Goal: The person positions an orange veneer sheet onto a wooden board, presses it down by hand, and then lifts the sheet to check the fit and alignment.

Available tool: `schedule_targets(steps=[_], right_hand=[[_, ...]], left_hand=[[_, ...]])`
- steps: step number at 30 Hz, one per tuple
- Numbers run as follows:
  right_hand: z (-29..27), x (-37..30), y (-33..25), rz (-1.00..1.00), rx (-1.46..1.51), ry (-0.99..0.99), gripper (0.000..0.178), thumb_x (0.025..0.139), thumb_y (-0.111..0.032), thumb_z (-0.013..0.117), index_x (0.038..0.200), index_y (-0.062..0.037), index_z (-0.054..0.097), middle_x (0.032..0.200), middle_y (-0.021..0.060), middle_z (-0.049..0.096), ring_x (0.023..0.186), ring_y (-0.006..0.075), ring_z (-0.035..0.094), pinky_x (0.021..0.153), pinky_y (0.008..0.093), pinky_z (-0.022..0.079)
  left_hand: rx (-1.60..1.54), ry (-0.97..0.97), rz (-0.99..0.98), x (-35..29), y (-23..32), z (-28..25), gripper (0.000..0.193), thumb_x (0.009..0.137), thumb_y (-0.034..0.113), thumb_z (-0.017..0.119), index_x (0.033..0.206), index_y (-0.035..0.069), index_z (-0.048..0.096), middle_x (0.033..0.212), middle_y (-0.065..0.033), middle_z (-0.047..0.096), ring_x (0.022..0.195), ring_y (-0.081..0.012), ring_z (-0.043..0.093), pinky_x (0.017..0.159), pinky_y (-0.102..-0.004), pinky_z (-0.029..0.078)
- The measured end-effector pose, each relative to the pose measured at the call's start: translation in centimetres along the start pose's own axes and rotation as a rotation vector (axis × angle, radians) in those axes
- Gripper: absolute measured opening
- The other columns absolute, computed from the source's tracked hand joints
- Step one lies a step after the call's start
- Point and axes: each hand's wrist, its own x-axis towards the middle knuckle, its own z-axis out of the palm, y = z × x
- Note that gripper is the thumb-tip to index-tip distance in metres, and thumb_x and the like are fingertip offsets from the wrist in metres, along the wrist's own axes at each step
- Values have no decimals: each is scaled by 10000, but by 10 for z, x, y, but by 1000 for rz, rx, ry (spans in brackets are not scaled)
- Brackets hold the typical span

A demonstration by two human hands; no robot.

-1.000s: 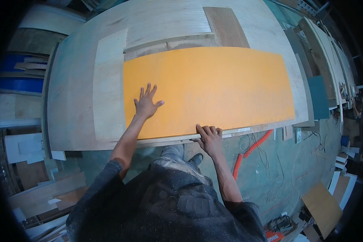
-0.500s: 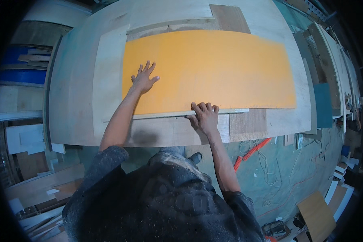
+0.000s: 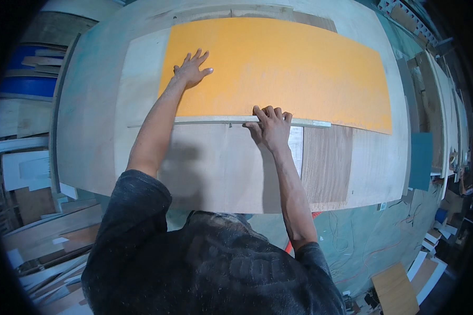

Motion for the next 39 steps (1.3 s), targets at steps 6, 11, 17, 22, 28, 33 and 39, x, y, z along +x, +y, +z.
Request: schedule_targets(steps=[6, 11, 17, 22, 28, 33, 39], right_hand=[[14, 0, 4, 23, -39, 29, 570, 861, -638, 664, 1252, -223, 669, 1029, 22, 645, 1049, 237, 580, 955, 518, 369], [19, 0, 4, 63, -61, 40, 585, 833, -661, 665, 1240, -243, 703, 1063, 18, 669, 1096, 233, 586, 1016, 529, 356], [13, 12, -14, 98, 2, -68, 586, 819, -661, 683, 1236, -253, 744, 1121, 25, 683, 1160, 231, 579, 1057, 518, 343], [0, 23, -7, 117, 44, -144, 561, 833, -641, 700, 1229, -248, 755, 1178, 24, 675, 1208, 246, 557, 1095, 525, 312], [-30, 16, -8, 141, 45, -199, 466, 894, -540, 712, 1259, -251, 735, 1200, 17, 658, 1201, 248, 549, 1077, 540, 309], [-33, 31, -15, 134, 124, -226, 427, 894, -449, 732, 1270, -245, 723, 1150, 9, 642, 1150, 249, 546, 1023, 526, 324], [-20, 41, -10, 160, 144, -280, 445, 874, -353, 759, 1301, -251, 685, 1138, 8, 626, 1135, 245, 541, 1000, 505, 345]], left_hand=[[-4, 93, 31, 13, -3, 15, 774, 993, 645, 534, 1646, 399, 200, 1749, 36, 95, 1600, -322, 120, 1178, -797, 162], [-7, 120, 13, 22, -1, 19, 778, 993, 650, 526, 1648, 398, 191, 1749, 42, 85, 1601, -319, 113, 1186, -788, 162], [71, 121, 27, 45, -38, 16, 850, 968, 688, 519, 1660, 387, 128, 1754, 9, 40, 1602, -358, 71, 1191, -774, 172], [79, 40, 28, 42, -28, 15, 900, 953, 716, 512, 1666, 370, 86, 1756, 15, -1, 1602, -367, 48, 1164, -799, 195], [23, -148, 25, 8, 8, -22, 899, 972, 684, 525, 1668, 367, 52, 1756, 5, -38, 1600, -384, 35, 1149, -803, 222], [10, -224, -15, 11, -1, -39, 889, 983, 635, 553, 1668, 362, 58, 1755, 20, -60, 1604, -361, 21, 1128, -818, 241], [31, -274, -27, 28, 3, -31, 874, 997, 617, 538, 1673, 335, 61, 1756, 31, -60, 1609, -331, 27, 1130, -764, 302]])
